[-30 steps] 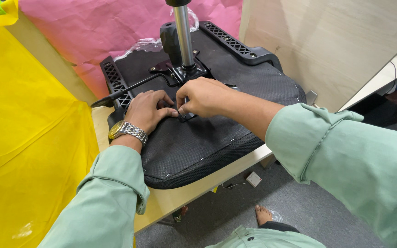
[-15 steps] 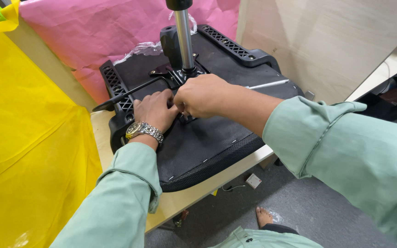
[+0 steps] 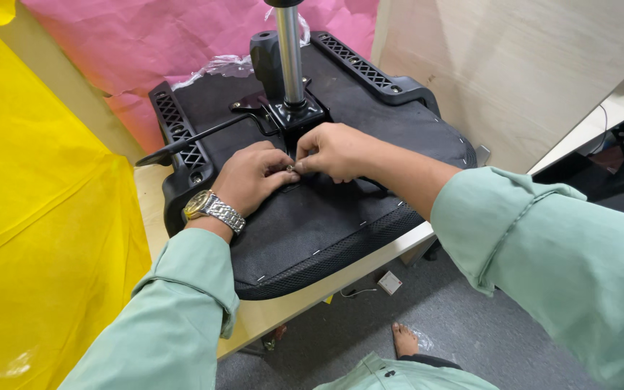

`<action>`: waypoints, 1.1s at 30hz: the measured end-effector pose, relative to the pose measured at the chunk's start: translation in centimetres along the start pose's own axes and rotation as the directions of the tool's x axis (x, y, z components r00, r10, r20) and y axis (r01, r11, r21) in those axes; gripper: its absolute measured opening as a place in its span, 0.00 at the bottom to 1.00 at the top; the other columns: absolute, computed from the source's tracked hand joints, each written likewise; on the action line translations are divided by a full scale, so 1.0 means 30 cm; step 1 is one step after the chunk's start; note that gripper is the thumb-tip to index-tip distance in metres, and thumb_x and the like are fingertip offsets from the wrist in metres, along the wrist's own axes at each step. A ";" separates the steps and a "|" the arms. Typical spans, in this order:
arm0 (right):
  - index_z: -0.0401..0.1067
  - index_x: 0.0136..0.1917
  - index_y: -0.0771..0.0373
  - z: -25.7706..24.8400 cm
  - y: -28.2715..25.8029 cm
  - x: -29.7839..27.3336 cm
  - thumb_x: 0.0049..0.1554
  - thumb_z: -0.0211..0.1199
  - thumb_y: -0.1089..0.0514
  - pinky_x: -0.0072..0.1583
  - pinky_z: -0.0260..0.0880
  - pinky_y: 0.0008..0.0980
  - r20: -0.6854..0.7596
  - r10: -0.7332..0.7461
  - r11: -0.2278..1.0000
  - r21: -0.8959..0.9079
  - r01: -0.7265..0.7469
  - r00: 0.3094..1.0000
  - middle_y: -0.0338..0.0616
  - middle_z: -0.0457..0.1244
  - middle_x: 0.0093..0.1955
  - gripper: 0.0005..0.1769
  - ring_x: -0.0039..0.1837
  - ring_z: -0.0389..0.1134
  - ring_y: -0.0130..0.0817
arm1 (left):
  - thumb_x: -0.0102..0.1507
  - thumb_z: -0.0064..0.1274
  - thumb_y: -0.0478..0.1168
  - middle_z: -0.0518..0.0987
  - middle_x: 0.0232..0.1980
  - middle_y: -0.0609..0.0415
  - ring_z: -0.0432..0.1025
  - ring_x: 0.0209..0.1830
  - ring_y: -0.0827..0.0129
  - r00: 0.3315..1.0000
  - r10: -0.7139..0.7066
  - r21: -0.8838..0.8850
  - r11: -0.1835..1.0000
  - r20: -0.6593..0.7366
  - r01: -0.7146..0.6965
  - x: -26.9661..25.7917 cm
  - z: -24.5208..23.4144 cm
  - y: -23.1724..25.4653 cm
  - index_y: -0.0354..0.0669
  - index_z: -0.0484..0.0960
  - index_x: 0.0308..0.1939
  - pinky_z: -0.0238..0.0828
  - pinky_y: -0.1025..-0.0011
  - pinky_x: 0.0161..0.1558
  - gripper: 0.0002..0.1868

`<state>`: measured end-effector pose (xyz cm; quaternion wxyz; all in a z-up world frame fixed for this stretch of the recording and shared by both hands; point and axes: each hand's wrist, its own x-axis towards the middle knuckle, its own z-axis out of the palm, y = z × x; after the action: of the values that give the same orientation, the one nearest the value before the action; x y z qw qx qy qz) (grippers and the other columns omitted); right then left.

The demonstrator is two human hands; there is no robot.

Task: The person attaches a metal gas-lift post to the underside of an office chair seat using a screwdriver. They tighten multiple screws to secure the post to the seat base.

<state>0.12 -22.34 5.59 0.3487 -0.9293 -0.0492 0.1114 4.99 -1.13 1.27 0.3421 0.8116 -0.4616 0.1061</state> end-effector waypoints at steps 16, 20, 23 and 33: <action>0.76 0.51 0.59 -0.053 0.060 -0.010 0.49 0.69 0.29 0.48 0.73 0.45 -0.159 -0.012 0.903 -0.427 -0.058 0.987 0.52 0.70 0.42 0.33 0.46 0.73 0.47 | 0.62 0.59 0.45 0.75 0.40 0.52 0.73 0.46 0.55 0.996 0.086 0.277 0.957 0.027 -0.090 0.060 0.047 0.043 0.47 0.82 0.39 0.70 0.59 0.47 0.08; 0.69 0.61 0.61 -0.111 0.129 -0.068 0.48 0.65 0.24 0.52 0.71 0.54 -0.555 0.035 0.776 -0.509 -0.372 0.831 0.64 0.63 0.58 0.44 0.54 0.70 0.62 | 0.68 0.53 0.42 0.75 0.44 0.52 0.72 0.47 0.55 0.996 0.086 0.266 0.960 0.017 -0.087 0.060 0.081 0.028 0.45 0.80 0.43 0.71 0.60 0.48 0.05; 0.69 0.62 0.58 -0.129 0.152 -0.082 0.50 0.60 0.19 0.54 0.71 0.53 -0.527 0.144 0.755 -0.489 -0.437 0.838 0.62 0.62 0.62 0.46 0.58 0.68 0.61 | 0.67 0.52 0.43 0.75 0.45 0.52 0.72 0.47 0.55 0.995 0.064 0.255 0.964 0.076 -0.082 0.072 0.071 0.023 0.45 0.80 0.42 0.70 0.60 0.48 0.07; 0.73 0.60 0.55 -0.101 0.149 -0.071 0.63 0.52 0.31 0.51 0.72 0.52 -0.404 -0.064 0.719 -0.653 -0.238 0.913 0.57 0.68 0.53 0.29 0.53 0.71 0.57 | 0.71 0.42 0.41 0.76 0.53 0.46 0.79 0.38 0.55 0.895 -0.361 -0.142 0.932 -0.262 0.334 0.069 0.089 0.039 0.39 0.75 0.49 0.77 0.60 0.42 0.10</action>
<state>-1.16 -27.98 5.23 -0.0257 -0.9952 0.0297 -0.0897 4.77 -4.68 0.82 0.4557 0.8403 -0.2598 0.1367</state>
